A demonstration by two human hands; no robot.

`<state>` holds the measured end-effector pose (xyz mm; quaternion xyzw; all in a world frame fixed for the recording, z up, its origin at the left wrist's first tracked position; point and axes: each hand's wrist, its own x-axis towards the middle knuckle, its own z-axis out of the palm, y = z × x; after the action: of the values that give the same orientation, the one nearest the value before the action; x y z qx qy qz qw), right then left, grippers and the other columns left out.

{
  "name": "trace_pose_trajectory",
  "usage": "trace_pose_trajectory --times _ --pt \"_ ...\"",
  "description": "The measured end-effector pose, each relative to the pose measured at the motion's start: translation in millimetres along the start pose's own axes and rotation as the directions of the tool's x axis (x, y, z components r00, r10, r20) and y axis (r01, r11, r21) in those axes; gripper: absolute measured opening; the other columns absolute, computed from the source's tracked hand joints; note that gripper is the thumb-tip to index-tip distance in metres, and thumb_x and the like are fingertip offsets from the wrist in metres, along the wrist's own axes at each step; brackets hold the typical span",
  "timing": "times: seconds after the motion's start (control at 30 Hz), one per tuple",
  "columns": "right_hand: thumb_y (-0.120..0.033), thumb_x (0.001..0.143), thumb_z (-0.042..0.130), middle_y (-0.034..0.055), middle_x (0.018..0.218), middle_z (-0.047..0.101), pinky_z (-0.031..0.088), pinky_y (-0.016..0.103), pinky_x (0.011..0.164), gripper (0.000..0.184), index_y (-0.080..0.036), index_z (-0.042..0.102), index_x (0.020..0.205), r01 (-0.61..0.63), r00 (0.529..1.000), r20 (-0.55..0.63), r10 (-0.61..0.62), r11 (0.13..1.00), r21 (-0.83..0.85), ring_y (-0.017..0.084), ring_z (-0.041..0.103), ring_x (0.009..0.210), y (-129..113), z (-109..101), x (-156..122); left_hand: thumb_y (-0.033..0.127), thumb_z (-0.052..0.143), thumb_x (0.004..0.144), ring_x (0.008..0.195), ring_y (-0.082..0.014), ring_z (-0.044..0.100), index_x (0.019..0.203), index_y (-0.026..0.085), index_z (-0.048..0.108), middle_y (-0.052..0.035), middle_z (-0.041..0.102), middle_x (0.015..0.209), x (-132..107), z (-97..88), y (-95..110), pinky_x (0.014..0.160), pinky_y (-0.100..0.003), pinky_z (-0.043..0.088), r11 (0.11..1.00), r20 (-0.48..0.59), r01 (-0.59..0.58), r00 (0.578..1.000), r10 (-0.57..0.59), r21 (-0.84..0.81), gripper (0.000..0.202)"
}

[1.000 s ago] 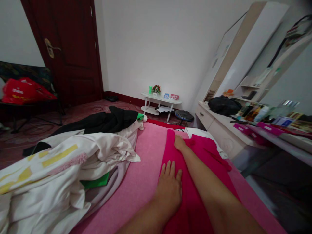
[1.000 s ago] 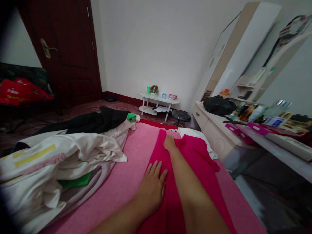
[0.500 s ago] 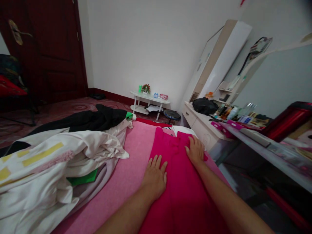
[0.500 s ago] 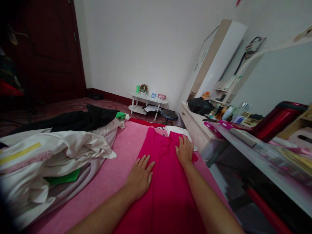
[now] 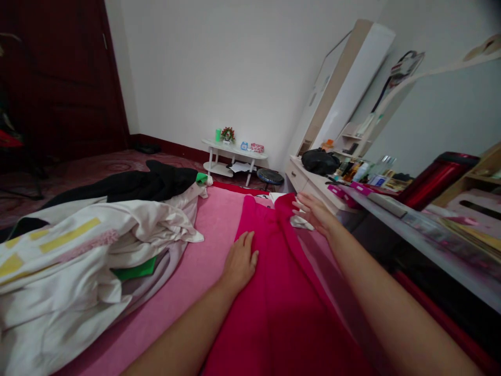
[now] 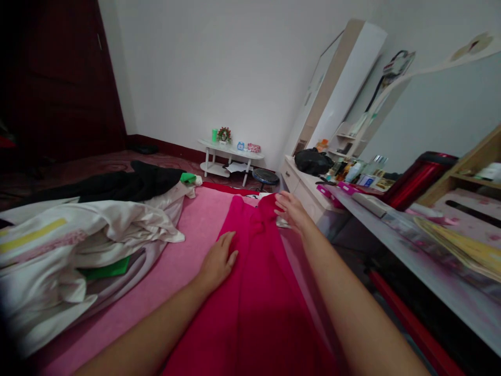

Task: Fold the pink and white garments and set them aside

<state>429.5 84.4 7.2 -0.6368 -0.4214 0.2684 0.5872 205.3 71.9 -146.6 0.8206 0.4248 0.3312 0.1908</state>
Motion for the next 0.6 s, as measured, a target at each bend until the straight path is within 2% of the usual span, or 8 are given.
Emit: trace_pose_trajectory --times 0.07,0.13,0.17,0.23,0.33,0.43,0.53,0.6 --pt "-0.039 0.072 0.071 0.0048 0.128 0.06 0.049 0.038 0.094 0.044 -0.026 0.06 0.113 0.176 0.97 0.189 -0.154 0.979 -0.106 0.021 0.057 0.116 -12 6 -32 0.021 0.041 0.089 0.131 -0.0237 0.043 0.14 0.006 0.035 -0.0187 0.045 0.141 1 -0.9 -3 0.11 -0.037 0.035 0.996 -0.063 0.021 0.998 -0.027 -0.089 0.053" --pt "-0.041 0.075 0.067 0.006 0.132 0.057 0.042 0.04 0.103 0.046 -0.025 0.058 0.117 0.335 0.914 0.327 -0.24 0.902 -0.272 0.021 0.053 0.122 -10 -4 -72 0.02 0.042 0.089 0.13 -0.0239 0.044 0.139 0.007 0.035 -0.0181 0.046 0.139 2 -1.0 -6 0.11 -0.038 0.036 0.992 -0.087 0.018 0.996 -0.029 -0.125 0.053" --pt "-0.042 0.076 0.065 0.0069 0.13 0.058 0.039 0.042 0.105 0.045 -0.024 0.059 0.118 0.366 0.902 0.366 -0.228 0.854 -0.37 0.022 0.053 0.121 -5 -13 -93 0.019 0.043 0.088 0.129 -0.0242 0.045 0.139 0.008 0.035 -0.0177 0.047 0.139 2 -0.7 -7 0.11 -0.038 0.036 0.992 -0.085 0.008 0.996 -0.019 -0.125 0.052" --pt "-0.042 0.077 0.062 0.0096 0.128 0.059 0.039 0.043 0.105 0.047 -0.021 0.059 0.119 0.334 0.913 0.391 -0.113 0.757 -0.561 0.024 0.054 0.119 13 -37 -134 0.019 0.045 0.088 0.127 -0.0246 0.046 0.138 0.009 0.036 -0.0173 0.047 0.138 1 -0.2 -7 0.108 -0.039 0.037 0.995 -0.068 -0.011 0.998 0.004 -0.1 0.052" --pt "-0.039 0.073 0.063 0.0137 0.123 0.061 0.044 0.041 0.098 0.052 -0.017 0.059 0.12 0.191 0.95 0.299 0.087 0.594 -0.781 0.027 0.059 0.112 43 -75 -191 0.019 0.046 0.087 0.126 -0.0253 0.047 0.138 0.009 0.036 -0.0171 0.048 0.136 0 -0.1 -5 0.107 -0.038 0.038 0.999 -0.034 -0.025 0.999 0.024 -0.035 0.053" --pt "-0.037 0.071 0.064 0.0125 0.123 0.061 0.047 0.04 0.094 0.054 -0.019 0.058 0.121 0.054 0.975 0.148 0.168 0.466 -0.883 0.028 0.061 0.109 65 -103 -240 0.02 0.048 0.087 0.124 -0.0247 0.048 0.139 0.012 0.035 -0.015 0.049 0.135 -1 -1.4 0 0.106 -0.037 0.037 0.998 0.013 -0.041 0.999 0.041 0.037 0.055" --pt "-0.04 0.068 0.064 0.0114 0.124 0.062 0.047 0.044 0.094 0.053 -0.024 0.06 0.118 -0.081 0.98 0.007 0.199 0.429 -0.9 0.031 0.063 0.107 81 -122 -275 0.022 0.051 0.085 0.124 -0.0253 0.047 0.139 0.015 0.037 -0.0136 0.05 0.136 2 -2.8 5 0.105 -0.037 0.036 0.995 0.06 -0.031 0.998 0.026 0.094 0.056" --pt "-0.043 0.066 0.064 0.0121 0.12 0.065 0.046 0.046 0.095 0.047 -0.026 0.065 0.109 -0.157 0.973 -0.058 0.222 0.456 -0.876 0.033 0.062 0.107 90 -130 -287 0.025 0.053 0.085 0.124 -0.0269 0.047 0.14 0.015 0.037 -0.0143 0.051 0.135 11 -2.7 7 0.104 -0.038 0.036 0.993 0.084 -0.01 0.996 0.0 0.118 0.058"
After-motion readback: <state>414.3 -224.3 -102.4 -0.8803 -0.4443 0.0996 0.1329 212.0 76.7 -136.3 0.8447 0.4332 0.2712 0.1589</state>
